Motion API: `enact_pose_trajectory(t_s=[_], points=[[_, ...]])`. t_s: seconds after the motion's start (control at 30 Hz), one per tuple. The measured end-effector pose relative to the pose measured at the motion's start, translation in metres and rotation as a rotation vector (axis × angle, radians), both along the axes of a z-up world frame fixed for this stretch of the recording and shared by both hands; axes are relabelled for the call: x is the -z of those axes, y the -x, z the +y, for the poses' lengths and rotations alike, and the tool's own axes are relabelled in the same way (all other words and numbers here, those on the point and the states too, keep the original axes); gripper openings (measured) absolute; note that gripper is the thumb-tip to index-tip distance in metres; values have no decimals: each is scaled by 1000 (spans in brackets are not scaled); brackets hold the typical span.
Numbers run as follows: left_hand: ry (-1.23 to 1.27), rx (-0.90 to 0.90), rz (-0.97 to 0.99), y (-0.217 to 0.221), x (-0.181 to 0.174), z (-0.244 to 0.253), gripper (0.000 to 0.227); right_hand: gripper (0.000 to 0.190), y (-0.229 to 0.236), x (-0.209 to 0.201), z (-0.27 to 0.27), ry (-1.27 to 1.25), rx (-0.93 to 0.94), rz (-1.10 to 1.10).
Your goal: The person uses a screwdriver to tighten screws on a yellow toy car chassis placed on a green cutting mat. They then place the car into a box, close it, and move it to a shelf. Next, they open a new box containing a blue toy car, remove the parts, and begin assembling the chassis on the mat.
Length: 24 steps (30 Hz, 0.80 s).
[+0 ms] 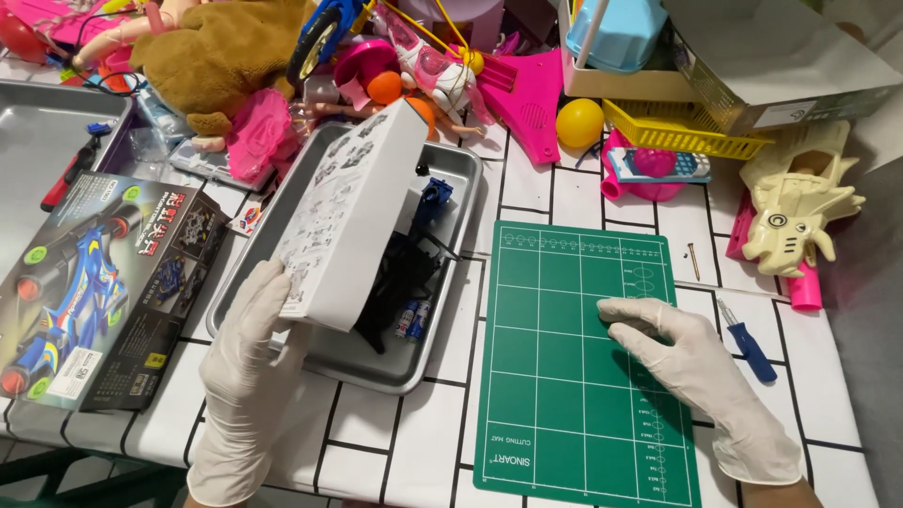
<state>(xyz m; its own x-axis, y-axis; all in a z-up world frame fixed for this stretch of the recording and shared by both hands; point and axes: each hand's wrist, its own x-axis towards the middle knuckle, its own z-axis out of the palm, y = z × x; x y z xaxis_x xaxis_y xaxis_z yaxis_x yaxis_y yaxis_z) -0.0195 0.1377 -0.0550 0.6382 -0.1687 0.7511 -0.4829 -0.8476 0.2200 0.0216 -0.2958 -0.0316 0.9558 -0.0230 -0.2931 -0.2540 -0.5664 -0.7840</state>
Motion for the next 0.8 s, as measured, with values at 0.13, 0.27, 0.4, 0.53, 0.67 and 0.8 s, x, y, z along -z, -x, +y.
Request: enact_pose_trajectory(t_s=[0.13, 0.27, 0.4, 0.53, 0.67, 0.8], points=[[-5, -61, -68, 1, -8, 6, 54, 35, 1, 2, -2, -6, -36, -28], [96, -205, -115, 6, -15, 11, 60, 35, 1, 4, -4, 9, -62, -40], [911, -149, 180, 8, -51, -12, 74, 36, 2, 2, -2, -12, -28, -11], [1162, 9, 288, 3, -59, -8, 86, 38, 3, 0, -1, -12, -34, -32], [1420, 123, 470, -5, -61, -18, 70, 59, 6, 10, -7, -52, -121, -258], [1497, 165, 650, -14, -59, -43, 78, 70, 7, 29, -12, 85, -314, -773]])
